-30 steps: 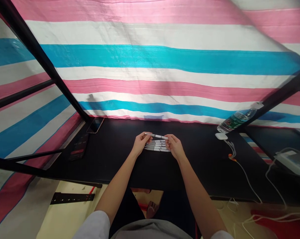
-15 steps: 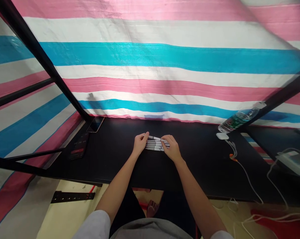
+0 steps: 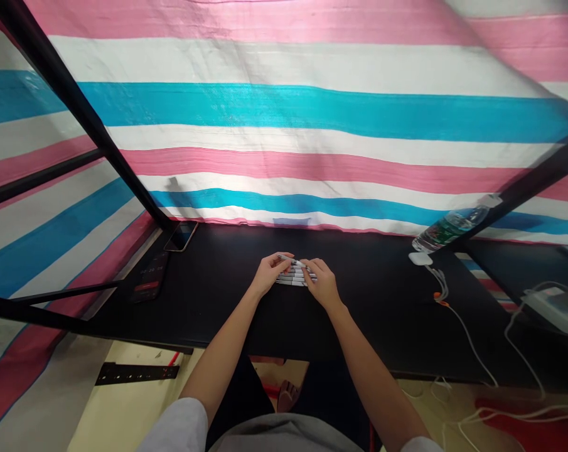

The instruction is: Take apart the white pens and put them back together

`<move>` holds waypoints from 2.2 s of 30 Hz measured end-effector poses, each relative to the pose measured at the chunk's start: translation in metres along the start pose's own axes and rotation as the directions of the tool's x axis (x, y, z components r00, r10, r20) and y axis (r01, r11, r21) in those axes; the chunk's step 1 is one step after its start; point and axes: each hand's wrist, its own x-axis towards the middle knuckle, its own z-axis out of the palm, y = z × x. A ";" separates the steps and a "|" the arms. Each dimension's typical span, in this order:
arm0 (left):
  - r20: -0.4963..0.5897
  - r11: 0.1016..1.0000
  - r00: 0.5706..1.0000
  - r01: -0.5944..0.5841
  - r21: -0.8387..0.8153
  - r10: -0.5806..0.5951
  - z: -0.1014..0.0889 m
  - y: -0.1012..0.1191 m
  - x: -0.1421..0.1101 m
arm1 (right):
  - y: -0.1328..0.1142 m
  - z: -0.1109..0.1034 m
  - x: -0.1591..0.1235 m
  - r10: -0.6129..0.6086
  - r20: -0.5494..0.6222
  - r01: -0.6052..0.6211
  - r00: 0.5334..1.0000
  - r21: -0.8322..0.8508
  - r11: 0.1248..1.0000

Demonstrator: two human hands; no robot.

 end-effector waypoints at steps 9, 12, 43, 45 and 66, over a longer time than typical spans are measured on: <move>-0.182 0.997 0.982 -0.064 -0.044 0.055 0.000 -0.001 0.004 | -0.001 0.001 -0.002 -0.010 0.032 0.009 0.999 0.027 1.000; -0.149 0.997 0.987 -0.063 -0.034 0.058 -0.001 0.000 0.003 | -0.001 0.000 -0.002 -0.025 0.078 0.024 0.997 0.019 1.000; -0.061 1.000 0.998 0.023 -0.003 -0.024 0.000 -0.006 0.001 | 0.000 0.000 -0.003 0.010 0.107 -0.018 0.994 0.077 0.997; -0.052 0.999 0.999 0.004 0.043 -0.002 0.001 -0.006 0.000 | 0.000 0.000 -0.003 0.013 0.107 -0.023 0.994 0.093 0.995; -0.382 0.963 0.924 -0.089 -0.256 -0.016 -0.008 0.000 0.010 | 0.014 -0.003 0.009 0.589 0.085 -0.422 0.804 0.779 0.464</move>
